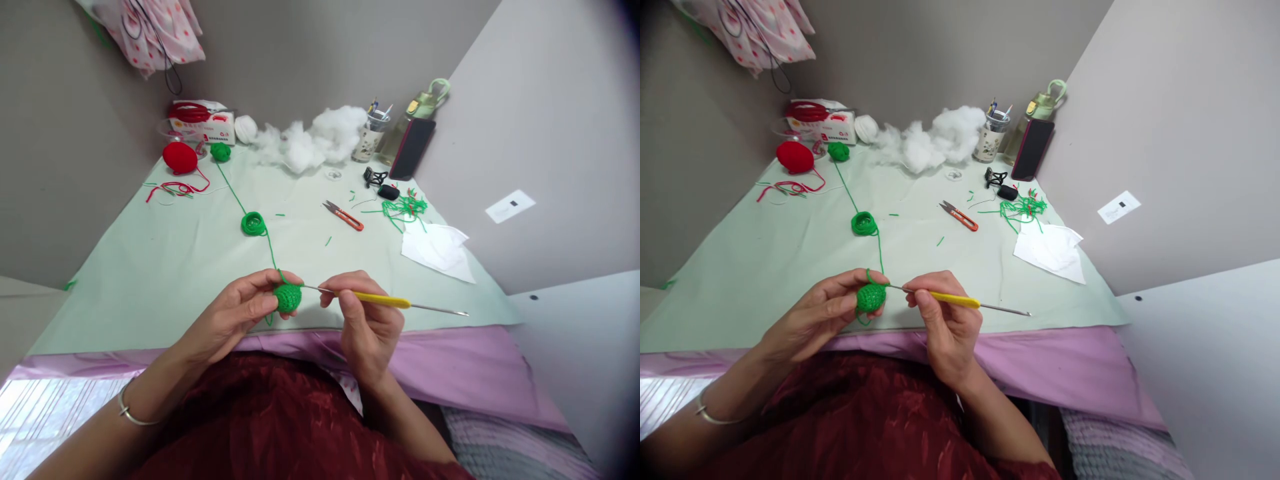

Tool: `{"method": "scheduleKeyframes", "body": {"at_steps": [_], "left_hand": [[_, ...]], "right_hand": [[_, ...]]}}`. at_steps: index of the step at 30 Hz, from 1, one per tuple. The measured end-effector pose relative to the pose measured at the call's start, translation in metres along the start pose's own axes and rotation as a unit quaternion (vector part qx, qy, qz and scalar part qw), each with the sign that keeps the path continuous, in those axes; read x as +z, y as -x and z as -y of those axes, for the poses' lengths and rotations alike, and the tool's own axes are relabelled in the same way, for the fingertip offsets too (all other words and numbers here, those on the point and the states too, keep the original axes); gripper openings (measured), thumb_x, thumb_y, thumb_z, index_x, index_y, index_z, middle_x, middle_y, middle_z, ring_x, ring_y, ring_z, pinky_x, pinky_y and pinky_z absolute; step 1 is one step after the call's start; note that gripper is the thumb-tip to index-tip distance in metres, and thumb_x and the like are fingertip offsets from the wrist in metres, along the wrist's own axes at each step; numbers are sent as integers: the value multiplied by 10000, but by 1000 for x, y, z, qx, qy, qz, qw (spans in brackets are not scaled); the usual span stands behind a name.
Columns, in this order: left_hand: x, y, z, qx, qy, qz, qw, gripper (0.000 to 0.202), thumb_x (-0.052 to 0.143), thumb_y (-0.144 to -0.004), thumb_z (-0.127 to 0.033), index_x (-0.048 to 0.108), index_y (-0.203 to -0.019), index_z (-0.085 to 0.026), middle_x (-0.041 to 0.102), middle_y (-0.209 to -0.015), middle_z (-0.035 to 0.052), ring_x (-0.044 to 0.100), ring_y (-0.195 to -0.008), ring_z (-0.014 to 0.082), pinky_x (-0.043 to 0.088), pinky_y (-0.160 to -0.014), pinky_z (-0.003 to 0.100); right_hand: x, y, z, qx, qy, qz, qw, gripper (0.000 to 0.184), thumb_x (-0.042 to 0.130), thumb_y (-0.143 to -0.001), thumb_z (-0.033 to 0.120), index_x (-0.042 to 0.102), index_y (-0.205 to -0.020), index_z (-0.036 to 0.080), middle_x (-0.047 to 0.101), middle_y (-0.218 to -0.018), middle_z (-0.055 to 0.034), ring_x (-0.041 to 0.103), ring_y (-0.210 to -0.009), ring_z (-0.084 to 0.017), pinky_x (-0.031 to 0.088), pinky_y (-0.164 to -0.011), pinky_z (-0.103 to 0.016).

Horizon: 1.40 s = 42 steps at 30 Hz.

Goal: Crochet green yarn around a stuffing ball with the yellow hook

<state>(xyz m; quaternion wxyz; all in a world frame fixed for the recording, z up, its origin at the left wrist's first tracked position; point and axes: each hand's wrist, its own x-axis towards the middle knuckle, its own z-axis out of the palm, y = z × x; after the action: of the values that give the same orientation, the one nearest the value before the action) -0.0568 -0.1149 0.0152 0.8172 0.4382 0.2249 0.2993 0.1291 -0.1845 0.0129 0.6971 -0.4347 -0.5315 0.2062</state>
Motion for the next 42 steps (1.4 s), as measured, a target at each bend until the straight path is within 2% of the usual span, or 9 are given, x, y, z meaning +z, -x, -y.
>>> {"method": "scheduleKeyframes", "body": {"at_steps": [8, 12, 16, 18, 24, 30, 42], "left_hand": [[0, -1, 1, -11, -9, 8, 1000, 275, 736, -897, -336, 770, -1156, -251, 691, -947, 27, 613, -857, 141, 450, -796, 245], [1, -1, 2, -9, -21, 21, 1000, 350, 743, -888, -348, 743, -1231, -276, 676, -1013, 31, 600, -874, 142, 453, -790, 241], [2, -1, 4, -7, -26, 31, 999, 434, 765, -868, -340, 718, -1296, -284, 656, -1105, 40, 585, -953, 151, 454, -839, 238], [3, -1, 6, -10, -14, 35, 999, 436, 756, -875, -336, 713, -1306, -283, 650, -1102, 39, 594, -934, 146, 459, -845, 246], [2, -1, 8, -18, 14, 29, 999, 394, 694, -920, -328, 696, -1304, -244, 640, -1014, 35, 611, -866, 137, 457, -803, 254], [0, 0, 7, -17, 27, 15, 999, 351, 713, -899, -345, 730, -1217, -197, 651, -938, 48, 612, -832, 158, 453, -776, 275], [2, -1, 5, -10, 28, 4, 1000, 287, 742, -884, -319, 746, -1138, -186, 669, -880, 40, 606, -800, 158, 450, -749, 271]], "right_hand": [[2, -2, 2, -27, 17, 13, 999, 213, 576, -974, 112, 748, -1020, 228, 719, -874, -28, 654, -728, -145, 562, -643, -322], [3, -2, 2, -37, 19, 20, 999, 230, 577, -973, 93, 757, -1024, 226, 720, -865, -28, 663, -770, -152, 560, -676, -324], [2, -1, -1, -72, 55, 25, 996, 259, 582, -964, 67, 751, -1065, 235, 733, -880, -31, 684, -858, -178, 565, -743, -355], [2, -2, -2, -87, 72, 18, 993, 273, 583, -959, 54, 749, -1074, 237, 737, -900, -32, 685, -868, -180, 563, -753, -361], [3, -10, 0, -25, 44, -5, 999, 204, 588, -969, 105, 757, -997, 216, 698, -824, -12, 654, -707, -140, 542, -628, -309], [1, -9, -1, -17, 35, -59, 997, 186, 582, -980, 152, 751, -960, 227, 690, -815, -19, 630, -667, -140, 525, -595, -314], [-1, -1, 3, -19, 10, 10, 1000, 194, 577, -980, 133, 748, -1005, 221, 717, -855, -28, 652, -718, -147, 557, -642, -326]]}}
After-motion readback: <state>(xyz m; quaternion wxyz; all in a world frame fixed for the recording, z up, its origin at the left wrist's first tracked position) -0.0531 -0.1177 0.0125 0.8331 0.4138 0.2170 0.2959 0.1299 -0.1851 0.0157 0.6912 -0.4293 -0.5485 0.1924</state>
